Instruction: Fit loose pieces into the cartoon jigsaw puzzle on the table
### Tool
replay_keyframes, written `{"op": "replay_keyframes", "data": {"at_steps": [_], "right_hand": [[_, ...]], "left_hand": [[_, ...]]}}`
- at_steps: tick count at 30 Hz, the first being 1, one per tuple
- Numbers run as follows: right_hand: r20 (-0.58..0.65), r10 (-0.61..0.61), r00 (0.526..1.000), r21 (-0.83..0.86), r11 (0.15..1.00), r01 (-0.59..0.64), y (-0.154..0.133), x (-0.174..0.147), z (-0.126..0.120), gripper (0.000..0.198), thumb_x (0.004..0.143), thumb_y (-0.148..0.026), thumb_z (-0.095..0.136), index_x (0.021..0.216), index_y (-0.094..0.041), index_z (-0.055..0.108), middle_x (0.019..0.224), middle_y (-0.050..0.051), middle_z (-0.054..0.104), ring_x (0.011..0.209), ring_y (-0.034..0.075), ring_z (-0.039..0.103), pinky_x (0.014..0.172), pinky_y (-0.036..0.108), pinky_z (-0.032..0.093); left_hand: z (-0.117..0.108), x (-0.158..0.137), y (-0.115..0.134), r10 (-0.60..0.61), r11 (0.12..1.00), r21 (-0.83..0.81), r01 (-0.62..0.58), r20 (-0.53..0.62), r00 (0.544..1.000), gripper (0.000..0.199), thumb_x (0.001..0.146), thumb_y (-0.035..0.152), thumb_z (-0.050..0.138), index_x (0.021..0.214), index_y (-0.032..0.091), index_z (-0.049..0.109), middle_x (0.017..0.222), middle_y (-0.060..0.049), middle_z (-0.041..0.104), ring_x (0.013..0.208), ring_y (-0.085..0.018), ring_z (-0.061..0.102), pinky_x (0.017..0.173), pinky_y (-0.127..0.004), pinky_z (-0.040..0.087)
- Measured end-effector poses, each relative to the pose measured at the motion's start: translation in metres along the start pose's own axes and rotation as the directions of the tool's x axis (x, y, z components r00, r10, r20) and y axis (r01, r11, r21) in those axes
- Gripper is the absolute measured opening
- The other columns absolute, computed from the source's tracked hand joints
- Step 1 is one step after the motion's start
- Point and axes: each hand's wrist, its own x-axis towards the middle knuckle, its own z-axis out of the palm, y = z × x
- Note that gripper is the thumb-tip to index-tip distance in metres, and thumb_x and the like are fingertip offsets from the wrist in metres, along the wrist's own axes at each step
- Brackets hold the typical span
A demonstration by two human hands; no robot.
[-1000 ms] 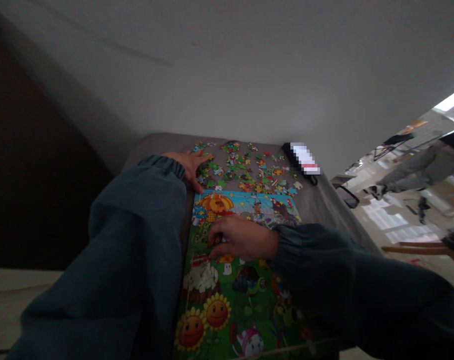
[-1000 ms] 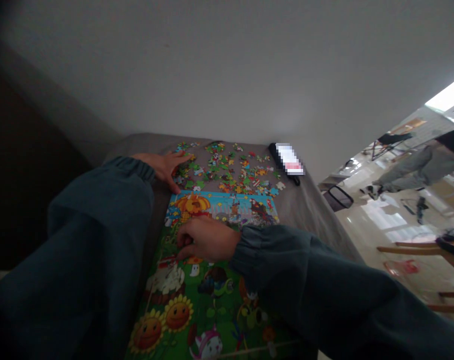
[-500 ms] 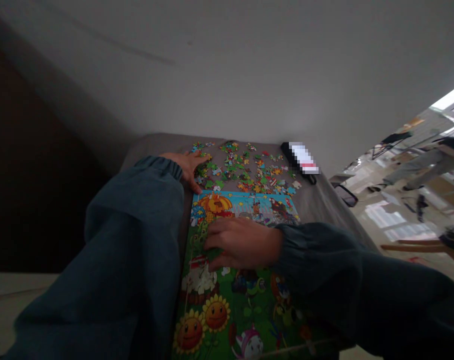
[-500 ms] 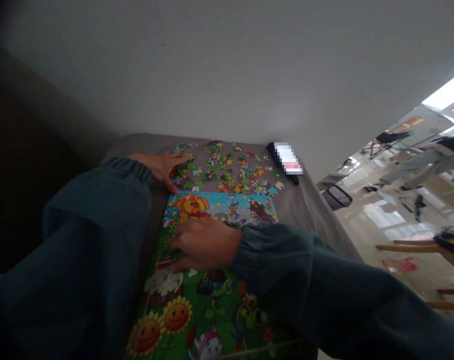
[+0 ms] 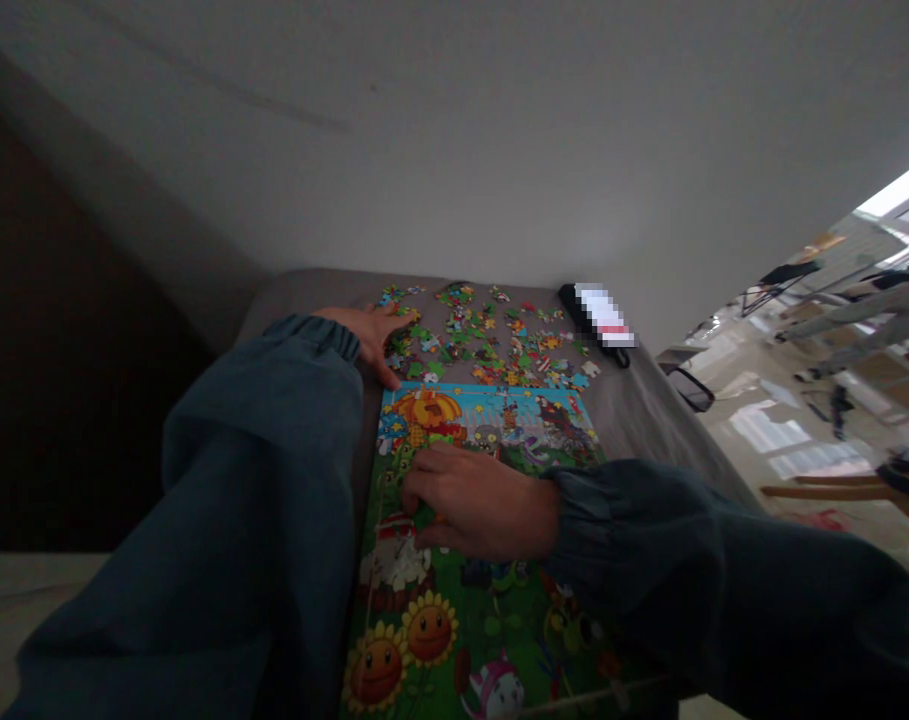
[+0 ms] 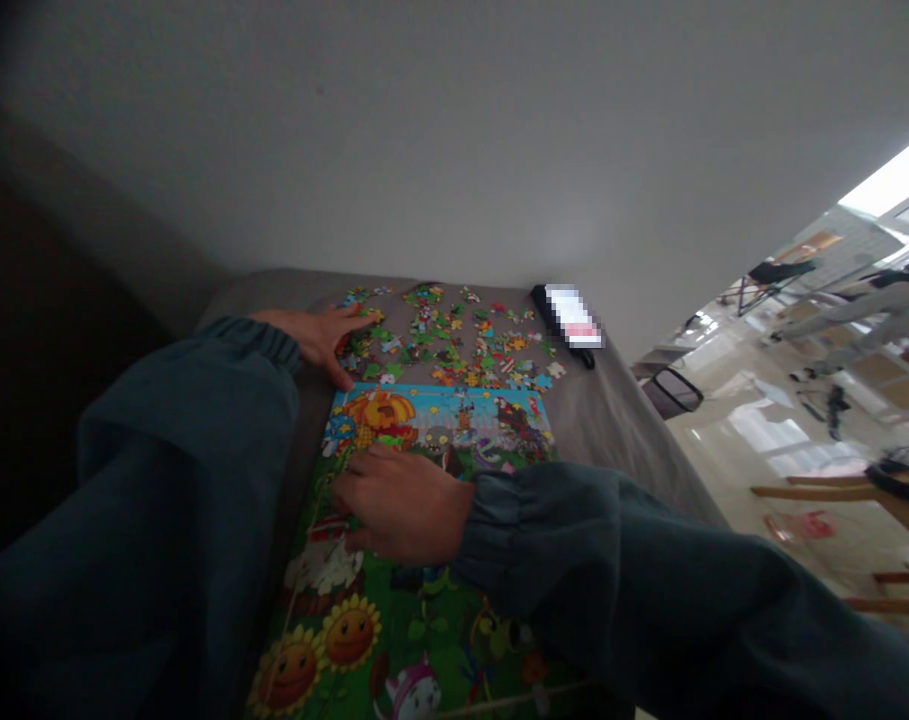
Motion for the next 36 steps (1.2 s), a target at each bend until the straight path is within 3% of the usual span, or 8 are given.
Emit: {"op": "replay_keyframes", "data": {"at_steps": [8, 15, 23, 31, 36], "right_hand": [[-0.024, 0.000, 1.000, 0.092, 0.996, 0.002, -0.007, -0.005, -0.002, 0.030, 0.082, -0.020, 0.071, 0.108, -0.012, 0.059, 0.105, 0.008, 0.065, 0.099, 0.022, 0.059, 0.083, 0.033, 0.047], [-0.114, 0.083, 0.990, -0.143, 0.985, -0.099, -0.010, -0.007, 0.004, 0.046, 0.078, -0.043, 0.076, 0.107, -0.010, 0.061, 0.104, 0.010, 0.065, 0.102, 0.028, 0.057, 0.088, 0.040, 0.047], [-0.129, 0.013, 0.992, -0.094, 0.995, -0.025, -0.008, -0.007, 0.005, 0.043, 0.079, -0.032, 0.077, 0.112, -0.011, 0.060, 0.104, 0.008, 0.065, 0.100, 0.025, 0.058, 0.089, 0.036, 0.047], [-0.126, -0.047, 0.991, -0.041, 0.998, 0.042, -0.004, -0.005, 0.011, 0.036, 0.086, -0.023, 0.068, 0.118, -0.013, 0.057, 0.109, 0.007, 0.064, 0.102, 0.023, 0.057, 0.089, 0.036, 0.047], [-0.107, -0.050, 0.993, -0.026, 0.999, 0.048, -0.003, -0.004, 0.012, 0.032, 0.087, -0.022, 0.066, 0.116, -0.013, 0.058, 0.107, 0.009, 0.063, 0.102, 0.023, 0.057, 0.089, 0.037, 0.047]], "left_hand": [[-0.002, 0.005, 0.002, 0.008, 0.994, 0.105, -0.016, 0.082, 0.997, 0.152, 0.037, 0.081, 0.072, 0.157, 0.020, 0.002, 0.163, -0.011, -0.006, 0.149, -0.039, 0.001, 0.120, -0.050, 0.010], [-0.001, 0.004, 0.003, -0.007, 0.989, 0.147, -0.005, 0.087, 0.996, 0.148, 0.041, 0.081, 0.070, 0.157, 0.022, 0.000, 0.163, -0.010, -0.006, 0.149, -0.037, 0.002, 0.119, -0.048, 0.012], [-0.002, 0.004, 0.002, 0.002, 0.987, 0.159, -0.016, 0.091, 0.996, 0.145, 0.043, 0.084, 0.066, 0.156, 0.026, -0.003, 0.163, -0.005, -0.005, 0.150, -0.034, 0.000, 0.120, -0.045, 0.010], [-0.001, 0.005, 0.002, -0.007, 0.987, 0.161, -0.006, 0.082, 0.997, 0.148, 0.039, 0.086, 0.066, 0.156, 0.026, -0.002, 0.164, -0.003, -0.003, 0.149, -0.039, 0.002, 0.119, -0.049, 0.013], [0.000, 0.005, 0.001, 0.003, 0.985, 0.170, -0.016, 0.075, 0.997, 0.147, 0.041, 0.082, 0.068, 0.157, 0.021, 0.002, 0.164, -0.009, -0.005, 0.149, -0.039, 0.003, 0.119, -0.049, 0.014]]}}
